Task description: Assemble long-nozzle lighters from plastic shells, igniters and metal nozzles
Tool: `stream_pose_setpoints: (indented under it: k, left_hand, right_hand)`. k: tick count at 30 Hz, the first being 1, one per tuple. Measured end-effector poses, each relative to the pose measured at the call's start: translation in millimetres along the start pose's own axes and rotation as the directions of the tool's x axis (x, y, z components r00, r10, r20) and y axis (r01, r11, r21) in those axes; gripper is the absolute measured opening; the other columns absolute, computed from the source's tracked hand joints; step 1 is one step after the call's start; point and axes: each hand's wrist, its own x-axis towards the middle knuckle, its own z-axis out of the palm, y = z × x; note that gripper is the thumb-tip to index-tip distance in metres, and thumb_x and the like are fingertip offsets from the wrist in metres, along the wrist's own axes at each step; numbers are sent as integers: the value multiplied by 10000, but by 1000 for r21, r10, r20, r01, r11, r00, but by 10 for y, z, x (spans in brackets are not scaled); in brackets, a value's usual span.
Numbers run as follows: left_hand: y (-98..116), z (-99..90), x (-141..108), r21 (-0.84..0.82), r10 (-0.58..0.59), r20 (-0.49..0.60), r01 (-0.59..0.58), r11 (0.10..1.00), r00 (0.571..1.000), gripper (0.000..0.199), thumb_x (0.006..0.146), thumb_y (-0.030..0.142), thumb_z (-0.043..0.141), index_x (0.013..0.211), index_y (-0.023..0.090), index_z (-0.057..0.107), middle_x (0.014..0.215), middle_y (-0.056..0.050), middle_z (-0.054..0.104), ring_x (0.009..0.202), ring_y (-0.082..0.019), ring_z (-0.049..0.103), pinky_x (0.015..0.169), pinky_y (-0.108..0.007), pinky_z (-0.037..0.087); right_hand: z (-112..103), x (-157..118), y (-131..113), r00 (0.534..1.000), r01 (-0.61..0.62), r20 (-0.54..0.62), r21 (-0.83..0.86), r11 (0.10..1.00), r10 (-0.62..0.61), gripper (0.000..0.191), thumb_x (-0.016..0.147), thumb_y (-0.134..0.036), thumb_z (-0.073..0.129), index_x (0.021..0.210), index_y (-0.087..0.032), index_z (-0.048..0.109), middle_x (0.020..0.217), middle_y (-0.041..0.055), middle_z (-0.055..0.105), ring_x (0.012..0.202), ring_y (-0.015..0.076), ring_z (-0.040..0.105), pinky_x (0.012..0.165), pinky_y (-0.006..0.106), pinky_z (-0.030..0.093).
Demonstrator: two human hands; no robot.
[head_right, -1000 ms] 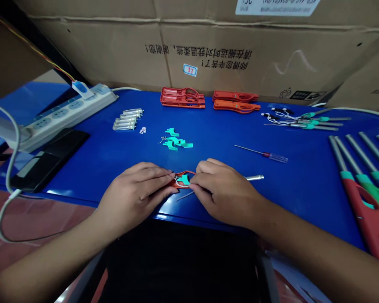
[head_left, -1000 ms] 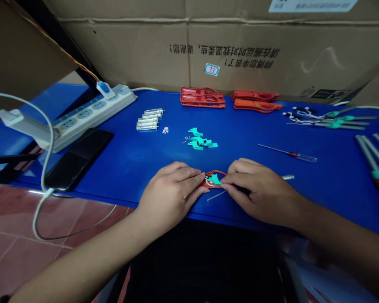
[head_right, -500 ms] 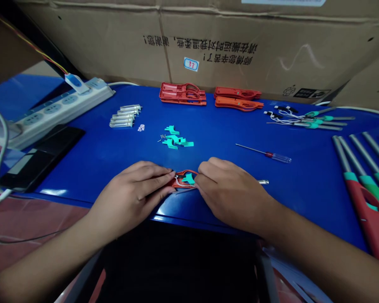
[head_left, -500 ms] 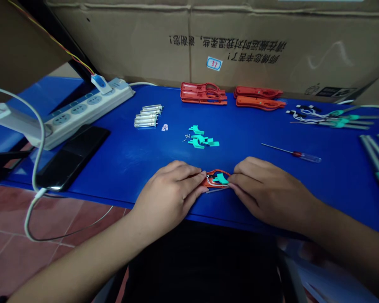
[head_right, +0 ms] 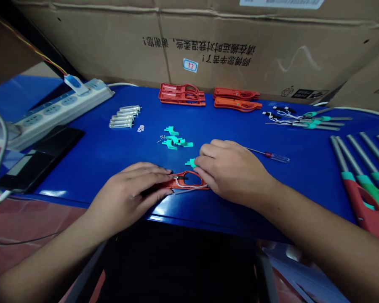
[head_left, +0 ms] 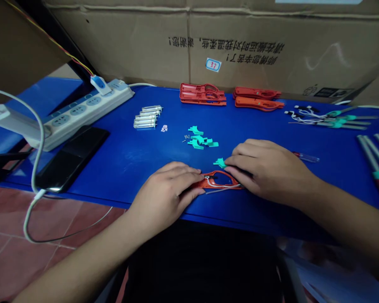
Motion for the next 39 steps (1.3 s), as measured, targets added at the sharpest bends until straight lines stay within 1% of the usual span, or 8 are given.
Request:
stream_pose_setpoints:
  k: [2,4,9,17,25,27,31,39]
  left_hand:
    - [-39,-19,19,-14,1,35,0,1000,999,231,902,281,708,1104,172,710,1081,-36,766,1001,-184,701,938,-359,554]
    - [-74,-31,36,-25,9,58,-7,1000,998,254,887,297,726,1110,177,715,1069,-29,771,995,-179,707,943,-355,558]
    - [-105,-19,67,-62,35,39,-32,998,999,229,866,292,748,1065,179,735,1050,-20,781,980,-163,722,947,-327,563]
    - [-64,-4,62,-47,35,9,-35,998,999,189,864,259,749,1028,166,752,1032,-22,787,960,-159,732,926,-312,573]
    - [-60,-12,53,-61,18,22,-16,998,1000,187,869,271,742,1029,175,744,1032,-26,784,951,-169,726,907,-321,577]
    - [-48,-24,60,-62,-37,34,39,997,999,301,856,287,758,1135,187,706,1049,-32,779,967,-188,722,895,-338,580]
    - [-30,-34,63,-97,-164,62,169,981,985,648,831,265,785,1411,233,497,1089,-19,767,1035,-203,712,891,-342,578]
    - [-29,-50,77,-72,-167,85,173,982,982,499,835,300,783,1277,225,563,1077,-16,766,1031,-200,710,883,-322,557]
  right_hand:
    - [-37,71,13,987,155,41,16,988,-155,267,1009,-263,473,1061,-169,717,976,89,694,886,234,598,750,365,440]
    - [-53,144,42,946,308,92,27,951,-309,259,1006,-211,468,1107,-171,703,990,84,700,876,229,592,739,362,436]
    - [-12,242,129,869,488,118,-28,873,-481,262,991,-156,467,1093,-143,709,945,79,709,818,229,571,676,361,425]
    - [61,264,126,858,511,62,2,859,-510,289,1005,-174,445,966,-126,727,806,71,657,773,211,525,690,355,419]
    - [39,255,140,847,529,75,-23,848,-526,250,991,-149,478,1026,-115,723,833,72,655,790,206,527,709,346,428]
    - [39,255,130,850,526,63,-26,850,-523,255,992,-150,477,1008,-121,730,821,66,652,786,206,529,723,347,438]
    - [59,281,114,852,523,44,-23,852,-522,289,1000,-155,454,944,-139,736,784,57,639,767,202,523,750,349,451]
    - [39,300,117,848,528,60,-30,849,-526,277,1002,-147,458,941,-149,728,776,48,638,739,189,499,690,330,415]
